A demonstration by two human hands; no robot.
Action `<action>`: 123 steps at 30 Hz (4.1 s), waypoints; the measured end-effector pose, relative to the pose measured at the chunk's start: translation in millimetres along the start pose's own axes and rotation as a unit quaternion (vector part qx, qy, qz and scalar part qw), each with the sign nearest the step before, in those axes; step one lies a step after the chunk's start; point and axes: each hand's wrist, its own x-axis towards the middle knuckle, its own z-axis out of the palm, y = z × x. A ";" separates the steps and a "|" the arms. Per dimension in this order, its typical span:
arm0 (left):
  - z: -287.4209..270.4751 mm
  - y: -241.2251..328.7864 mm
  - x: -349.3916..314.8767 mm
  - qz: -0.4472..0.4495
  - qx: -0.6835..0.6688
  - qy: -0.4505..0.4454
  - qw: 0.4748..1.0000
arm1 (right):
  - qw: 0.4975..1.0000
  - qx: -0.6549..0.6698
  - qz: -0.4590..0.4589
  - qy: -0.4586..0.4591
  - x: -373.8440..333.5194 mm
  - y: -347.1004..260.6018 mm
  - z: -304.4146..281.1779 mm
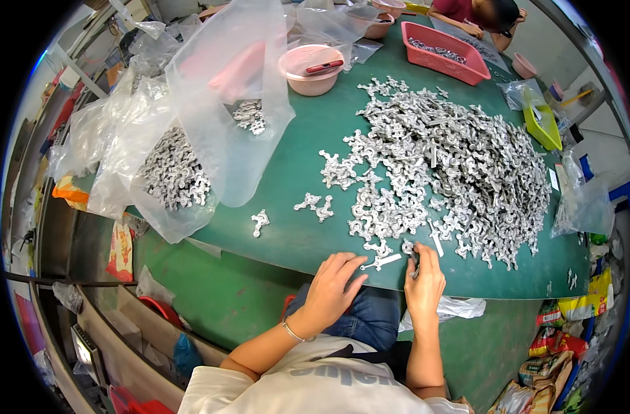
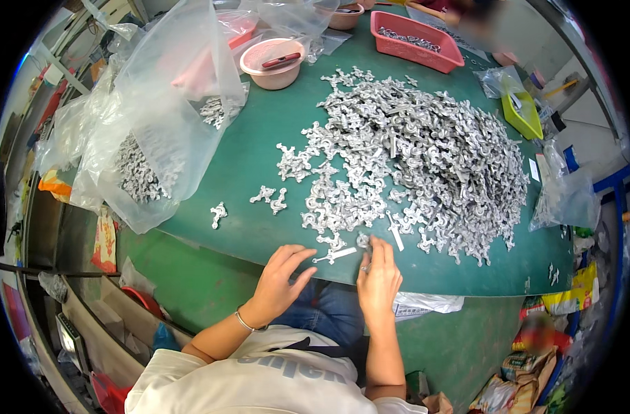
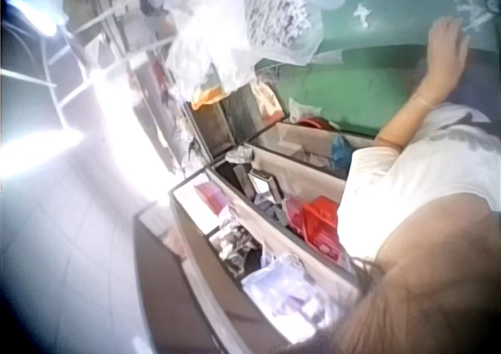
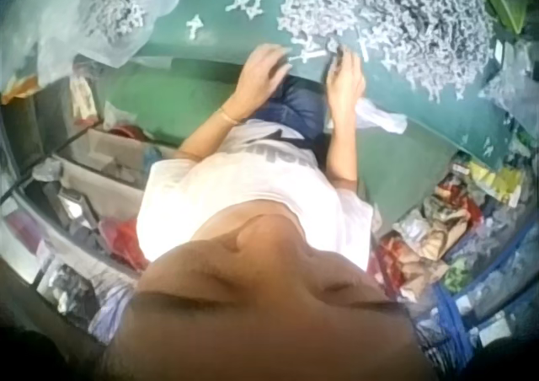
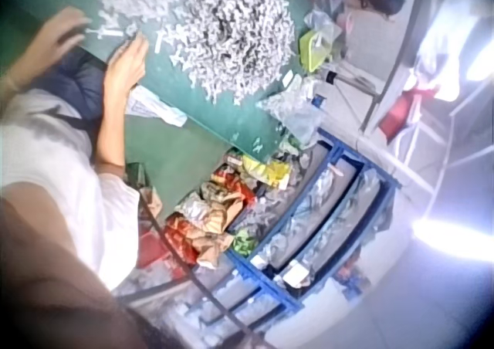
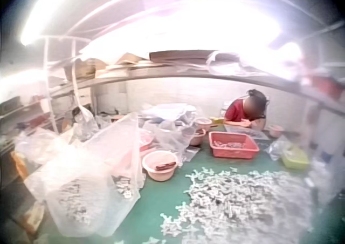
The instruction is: The person picks up small grey plastic items from a pile on a table, places them into a clear plastic bag one by one, and repeats this process until several items are in the bag.
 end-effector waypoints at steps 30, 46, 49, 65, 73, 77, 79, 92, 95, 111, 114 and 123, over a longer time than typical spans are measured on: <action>-6.5 41.1 4.1 -0.200 -0.562 -0.141 0.790 | 0.957 0.260 -0.111 0.067 -27.1 -29.5 -51.8; -14.1 52.8 5.5 -0.139 -0.545 -0.131 0.816 | 0.927 0.358 -0.096 0.063 -38.4 -30.7 -59.6; -14.9 50.0 5.1 -0.143 -0.548 -0.156 0.809 | 0.921 0.367 -0.107 0.076 -38.9 -28.9 -58.5; -15.5 53.7 6.4 -0.153 -0.549 -0.163 0.805 | 0.909 0.395 -0.100 0.091 -45.1 -26.7 -55.2; -18.2 39.5 5.0 -0.141 -0.451 -0.099 0.876 | 0.927 0.365 -0.080 0.041 -39.7 -23.8 -53.5; -39.9 -7.8 12.0 -0.118 -0.229 0.106 0.960 | 0.956 0.293 0.018 0.012 -21.8 -8.3 -47.8; -61.3 -39.4 18.1 -0.095 -0.023 0.145 0.985 | 0.972 0.236 0.014 -0.005 -14.7 -2.4 -36.5; -36.1 -32.4 12.5 -0.033 0.095 0.167 0.981 | 0.992 0.087 -0.092 0.019 13.0 -8.9 17.0; -24.1 -17.1 6.1 -0.016 0.017 0.106 0.994 | 0.980 0.199 -0.026 0.008 8.8 -8.8 8.1; -17.0 37.5 7.7 -0.015 -0.270 -0.002 0.963 | 0.749 0.628 0.176 -0.116 -26.7 -30.1 -36.1; -19.0 39.8 5.9 -0.009 -0.273 -0.007 0.962 | 0.749 0.632 0.162 -0.113 -28.8 -30.6 -39.5; -22.6 50.1 2.5 -0.034 -0.329 0.001 0.944 | 0.791 0.591 0.127 -0.090 -33.0 -34.2 -47.2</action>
